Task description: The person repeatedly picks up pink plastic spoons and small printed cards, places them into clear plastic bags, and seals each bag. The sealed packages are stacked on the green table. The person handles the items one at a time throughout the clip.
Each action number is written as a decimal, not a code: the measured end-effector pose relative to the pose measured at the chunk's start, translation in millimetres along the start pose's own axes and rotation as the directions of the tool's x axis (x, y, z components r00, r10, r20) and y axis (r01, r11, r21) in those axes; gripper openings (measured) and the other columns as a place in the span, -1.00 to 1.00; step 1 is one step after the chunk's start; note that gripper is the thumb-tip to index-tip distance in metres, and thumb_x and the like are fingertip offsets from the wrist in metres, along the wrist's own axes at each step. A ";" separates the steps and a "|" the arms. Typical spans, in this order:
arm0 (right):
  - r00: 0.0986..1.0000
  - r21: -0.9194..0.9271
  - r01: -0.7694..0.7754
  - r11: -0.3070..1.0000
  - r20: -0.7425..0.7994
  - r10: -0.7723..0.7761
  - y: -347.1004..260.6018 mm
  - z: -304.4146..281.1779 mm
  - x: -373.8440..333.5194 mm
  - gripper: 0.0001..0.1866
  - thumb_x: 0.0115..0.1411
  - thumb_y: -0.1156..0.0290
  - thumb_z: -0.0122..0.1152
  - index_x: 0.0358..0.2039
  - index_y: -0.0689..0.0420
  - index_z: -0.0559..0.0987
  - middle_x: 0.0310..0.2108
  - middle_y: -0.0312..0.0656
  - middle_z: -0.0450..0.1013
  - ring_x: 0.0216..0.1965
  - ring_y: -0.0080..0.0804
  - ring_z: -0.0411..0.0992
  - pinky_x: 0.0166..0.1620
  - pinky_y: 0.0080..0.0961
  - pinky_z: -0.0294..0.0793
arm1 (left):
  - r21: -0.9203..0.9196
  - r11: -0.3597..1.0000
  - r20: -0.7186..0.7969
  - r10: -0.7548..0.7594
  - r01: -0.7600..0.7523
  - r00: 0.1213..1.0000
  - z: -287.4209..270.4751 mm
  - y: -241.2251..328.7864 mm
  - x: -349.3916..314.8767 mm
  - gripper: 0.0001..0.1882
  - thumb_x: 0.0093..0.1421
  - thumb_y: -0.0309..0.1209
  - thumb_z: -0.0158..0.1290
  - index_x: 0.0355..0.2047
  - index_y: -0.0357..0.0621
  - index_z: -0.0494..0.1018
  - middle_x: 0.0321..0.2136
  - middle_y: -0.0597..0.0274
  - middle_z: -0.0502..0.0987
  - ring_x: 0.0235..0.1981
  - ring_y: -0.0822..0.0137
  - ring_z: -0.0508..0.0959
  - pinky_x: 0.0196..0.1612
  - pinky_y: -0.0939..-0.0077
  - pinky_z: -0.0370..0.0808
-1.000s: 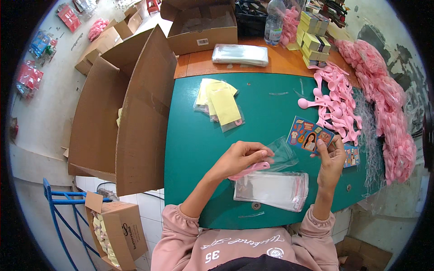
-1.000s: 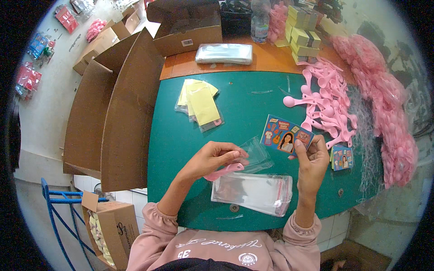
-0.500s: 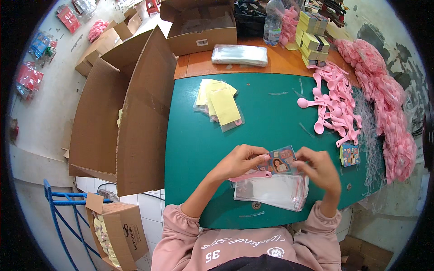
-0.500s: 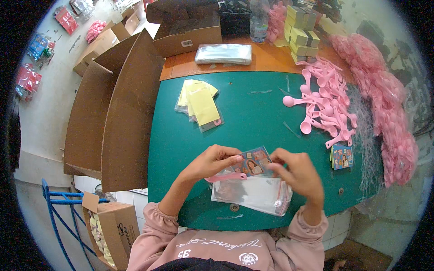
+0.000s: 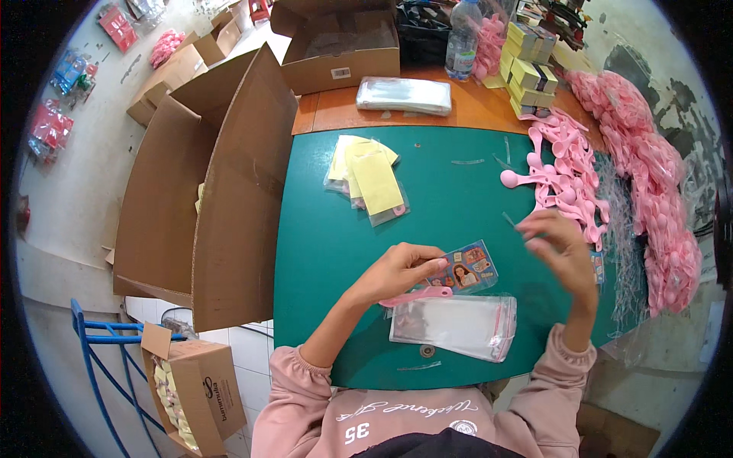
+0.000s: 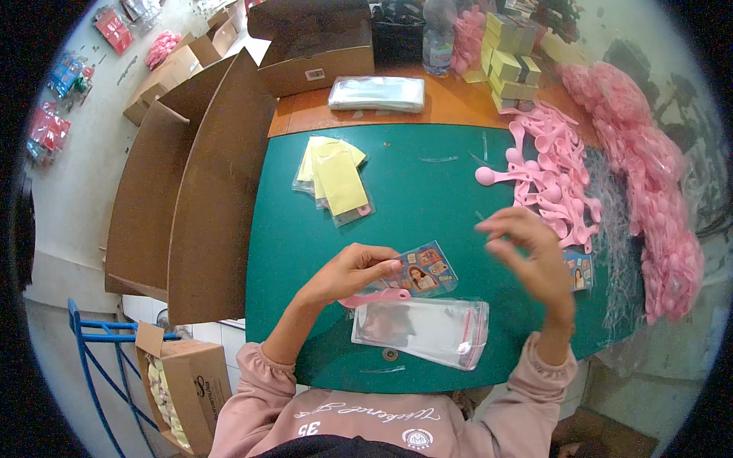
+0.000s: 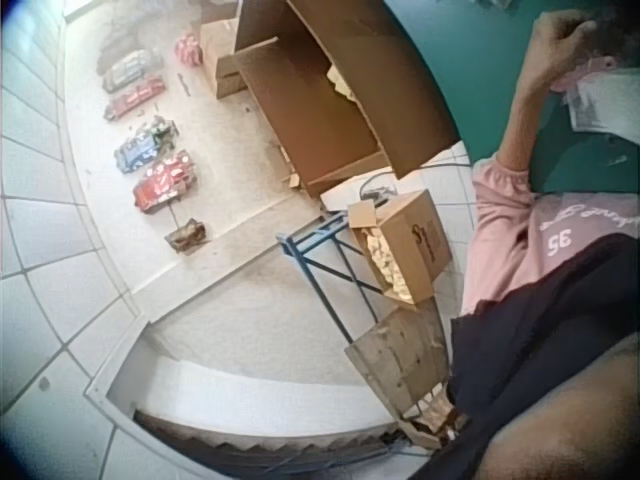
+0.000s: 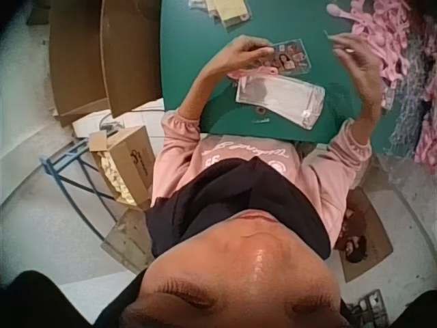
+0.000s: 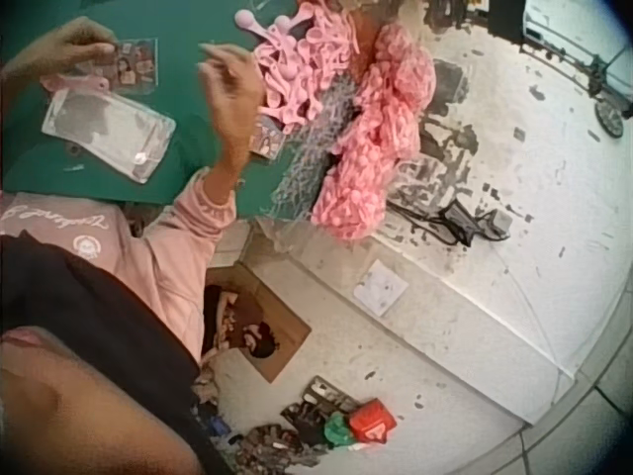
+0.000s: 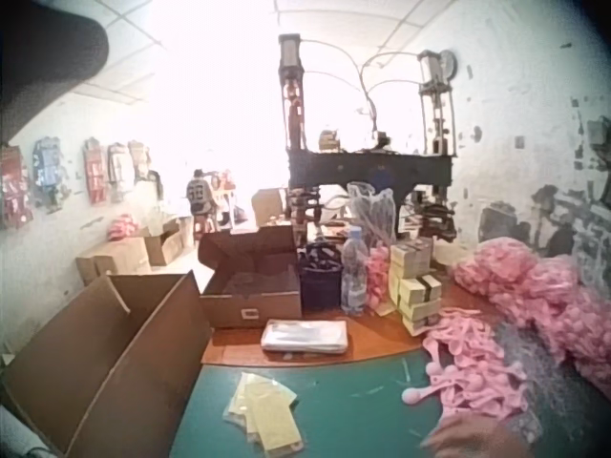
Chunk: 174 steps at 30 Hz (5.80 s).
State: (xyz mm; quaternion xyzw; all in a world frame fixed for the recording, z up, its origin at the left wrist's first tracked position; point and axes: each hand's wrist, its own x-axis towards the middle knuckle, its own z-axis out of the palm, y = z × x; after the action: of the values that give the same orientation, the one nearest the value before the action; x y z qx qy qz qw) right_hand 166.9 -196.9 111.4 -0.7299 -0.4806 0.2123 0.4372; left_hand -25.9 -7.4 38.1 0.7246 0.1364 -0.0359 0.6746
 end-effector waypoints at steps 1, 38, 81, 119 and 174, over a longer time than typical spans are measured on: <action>1.000 0.016 0.005 1.000 0.021 -0.006 -9.6 20.5 1.5 -0.82 0.01 0.49 0.16 -0.32 0.19 0.55 -0.31 -0.17 0.40 -0.31 -0.48 0.41 -0.28 -0.57 0.41 | -0.007 1.000 0.002 -0.015 0.015 1.000 -1.4 -0.2 -2.5 -0.68 0.23 -0.29 -0.10 -0.31 -0.36 0.45 -0.56 0.41 0.41 -0.53 0.64 0.28 -0.51 0.66 0.26; 0.902 -0.019 -0.081 0.997 0.424 0.082 9.9 64.9 4.5 -0.86 -0.05 0.47 0.24 -0.49 0.25 0.51 -0.50 -0.26 0.47 -0.57 -0.60 0.35 -0.48 -0.60 0.35 | 0.275 0.960 -0.038 0.069 -0.056 0.997 15.6 14.1 -12.4 -0.62 0.16 -0.23 -0.02 -0.08 -0.15 0.28 -0.47 0.03 0.54 -0.49 0.28 0.55 -0.42 0.48 0.43; 0.916 -0.327 0.254 0.910 0.383 -0.118 31.7 96.9 8.3 -0.81 -0.09 0.44 0.20 -0.44 0.13 0.40 -0.40 -0.20 0.27 -0.25 -0.25 0.28 -0.23 -0.37 0.24 | -0.217 0.976 -0.259 -0.043 -0.014 0.965 24.8 -19.2 -6.4 -0.42 0.23 -0.55 -0.28 0.20 -0.16 -0.27 -0.27 -0.09 0.47 -0.25 0.22 0.54 -0.21 0.42 0.53; 0.932 -0.280 0.349 0.894 0.202 -0.301 16.4 115.8 2.7 -0.80 -0.10 0.47 0.19 -0.47 0.15 0.35 -0.43 -0.17 0.27 -0.31 -0.24 0.28 -0.26 -0.35 0.23 | -0.390 0.918 -0.185 -0.157 0.074 0.970 19.8 -28.4 -3.2 -0.54 0.22 -0.46 -0.13 0.12 -0.18 0.08 -0.42 0.07 0.53 -0.34 0.35 0.56 -0.31 0.55 0.53; 0.935 -0.461 0.354 0.814 0.156 -0.318 14.2 131.6 -10.4 -0.82 -0.11 0.41 0.19 -0.49 0.14 0.40 -0.49 -0.20 0.29 -0.30 -0.24 0.32 -0.09 -0.25 0.19 | -0.067 0.998 -0.316 -0.039 0.019 0.948 21.0 -23.7 -5.7 -0.05 0.13 -0.58 -0.06 0.19 0.04 -0.61 -0.46 -0.01 0.53 -0.44 0.34 0.55 -0.33 0.42 0.53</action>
State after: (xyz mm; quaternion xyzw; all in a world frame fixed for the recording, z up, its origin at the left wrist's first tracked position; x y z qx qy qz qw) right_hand 73.5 -151.2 28.8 -0.7111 -0.6546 0.0312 0.2546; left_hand -34.5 -27.7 14.7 0.6972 0.2547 0.0754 0.6658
